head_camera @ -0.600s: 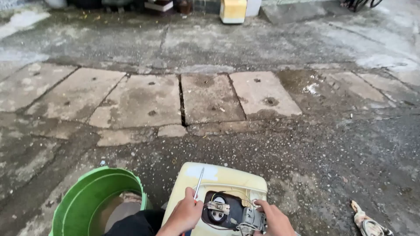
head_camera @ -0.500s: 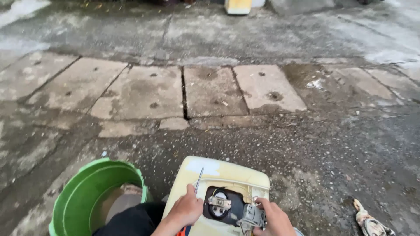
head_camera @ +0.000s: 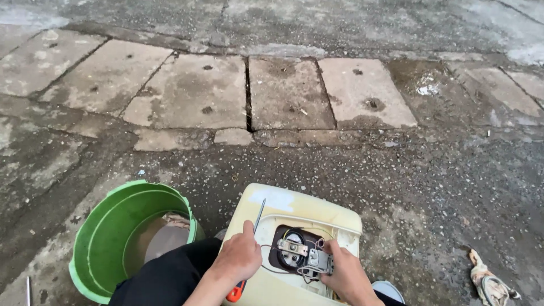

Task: Disassembling a water heater unit using a screwdriver to access and inspect internal components.

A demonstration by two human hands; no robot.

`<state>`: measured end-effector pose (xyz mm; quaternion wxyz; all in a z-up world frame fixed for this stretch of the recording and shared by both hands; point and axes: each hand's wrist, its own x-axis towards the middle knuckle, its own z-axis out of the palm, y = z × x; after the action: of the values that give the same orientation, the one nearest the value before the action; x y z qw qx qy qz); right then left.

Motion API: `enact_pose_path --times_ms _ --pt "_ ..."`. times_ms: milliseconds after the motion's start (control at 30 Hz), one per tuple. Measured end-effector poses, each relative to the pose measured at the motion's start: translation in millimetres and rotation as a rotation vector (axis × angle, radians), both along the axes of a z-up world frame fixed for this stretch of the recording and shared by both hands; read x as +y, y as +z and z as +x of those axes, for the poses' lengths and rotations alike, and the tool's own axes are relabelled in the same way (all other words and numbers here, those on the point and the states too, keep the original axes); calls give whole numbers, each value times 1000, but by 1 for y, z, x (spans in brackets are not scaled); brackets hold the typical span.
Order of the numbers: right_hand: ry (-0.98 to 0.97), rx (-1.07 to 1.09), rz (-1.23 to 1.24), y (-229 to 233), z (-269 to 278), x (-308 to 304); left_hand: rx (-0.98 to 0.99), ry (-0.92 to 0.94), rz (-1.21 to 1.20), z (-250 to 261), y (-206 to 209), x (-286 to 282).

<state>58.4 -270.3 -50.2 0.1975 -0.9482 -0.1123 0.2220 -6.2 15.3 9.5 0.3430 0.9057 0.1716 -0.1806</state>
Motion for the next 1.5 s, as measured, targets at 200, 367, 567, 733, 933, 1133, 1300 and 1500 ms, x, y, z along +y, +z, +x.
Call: enact_pose_path --times_ms 200,367,567,733,933,1133,1300,1500 --pt "-89 86 -52 21 -4 11 58 -40 3 0 6 -3" --pt "-116 107 9 41 10 -4 89 -66 -4 -1 15 -6" --pt "-170 3 -12 55 11 -27 115 -91 25 0 19 -11" --pt "-33 81 -227 37 2 -22 124 -134 34 1 19 -20" --pt "-57 101 -161 27 -2 -22 177 -177 31 5 15 -24" --pt "-126 89 -105 22 -2 -24 193 -172 56 4 19 -25" --pt "-157 -47 -148 30 -2 -29 190 -166 60 2 21 -26" --pt "-163 -20 -196 12 -8 -35 189 -173 75 4 20 -28"
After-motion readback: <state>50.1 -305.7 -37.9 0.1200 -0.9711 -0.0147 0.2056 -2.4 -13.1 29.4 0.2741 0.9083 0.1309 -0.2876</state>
